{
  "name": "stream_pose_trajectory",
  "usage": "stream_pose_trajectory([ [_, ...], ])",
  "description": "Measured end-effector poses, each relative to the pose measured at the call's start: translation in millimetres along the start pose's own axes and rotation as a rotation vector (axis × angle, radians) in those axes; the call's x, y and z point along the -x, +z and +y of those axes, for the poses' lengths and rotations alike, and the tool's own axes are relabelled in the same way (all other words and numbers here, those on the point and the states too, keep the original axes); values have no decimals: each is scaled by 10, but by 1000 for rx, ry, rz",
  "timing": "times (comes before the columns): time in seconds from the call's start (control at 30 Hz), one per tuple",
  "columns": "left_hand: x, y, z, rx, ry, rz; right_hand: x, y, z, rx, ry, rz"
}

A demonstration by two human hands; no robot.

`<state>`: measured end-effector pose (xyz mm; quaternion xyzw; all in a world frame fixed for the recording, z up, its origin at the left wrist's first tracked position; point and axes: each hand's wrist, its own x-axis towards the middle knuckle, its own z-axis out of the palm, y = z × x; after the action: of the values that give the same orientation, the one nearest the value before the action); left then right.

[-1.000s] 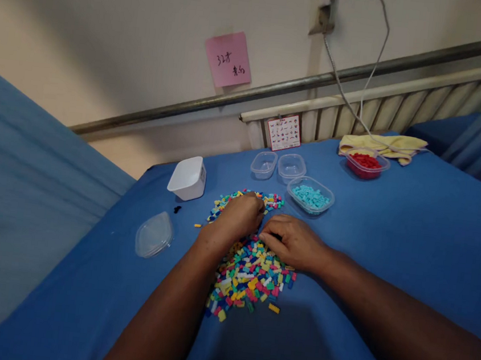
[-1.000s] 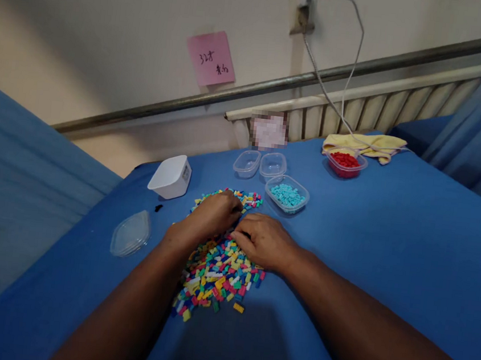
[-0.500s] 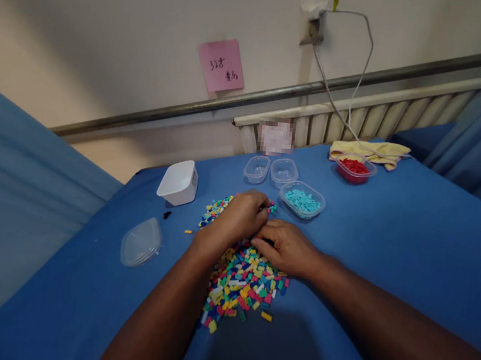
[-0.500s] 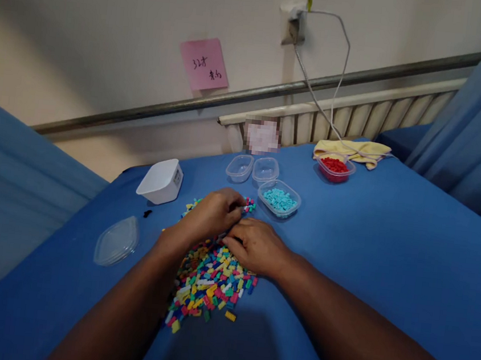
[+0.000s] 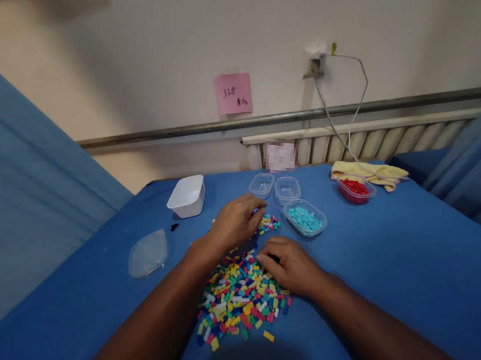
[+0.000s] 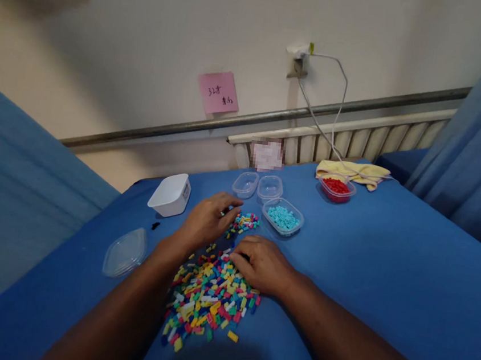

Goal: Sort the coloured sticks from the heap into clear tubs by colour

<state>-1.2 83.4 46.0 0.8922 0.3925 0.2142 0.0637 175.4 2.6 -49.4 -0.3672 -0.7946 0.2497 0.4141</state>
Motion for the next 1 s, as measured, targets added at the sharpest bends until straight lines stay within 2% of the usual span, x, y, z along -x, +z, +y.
stream_pose_trajectory([
  [0.13,535,-185,-357,-45,-197,84,-1,26,-5,-20,12,6],
  [0.23,879,-197,-579,-57,-329,174,7,42,-6,-52,33,1],
  [0.33,1084,-152,-716,17,-368,262,24,49,-13,-88,57,-8],
  [0.5,1137,-22,-801,210,-364,343,49,39,-37,-105,86,-40],
  [0.63,1123,113,-783,330,-460,325,64,35,-42,-93,92,-58],
  [0.77,1123,213,-675,429,-530,356,76,33,-45,-92,96,-74],
  [1.0,1082,323,-432,501,-480,437,86,29,-32,-96,101,-79],
])
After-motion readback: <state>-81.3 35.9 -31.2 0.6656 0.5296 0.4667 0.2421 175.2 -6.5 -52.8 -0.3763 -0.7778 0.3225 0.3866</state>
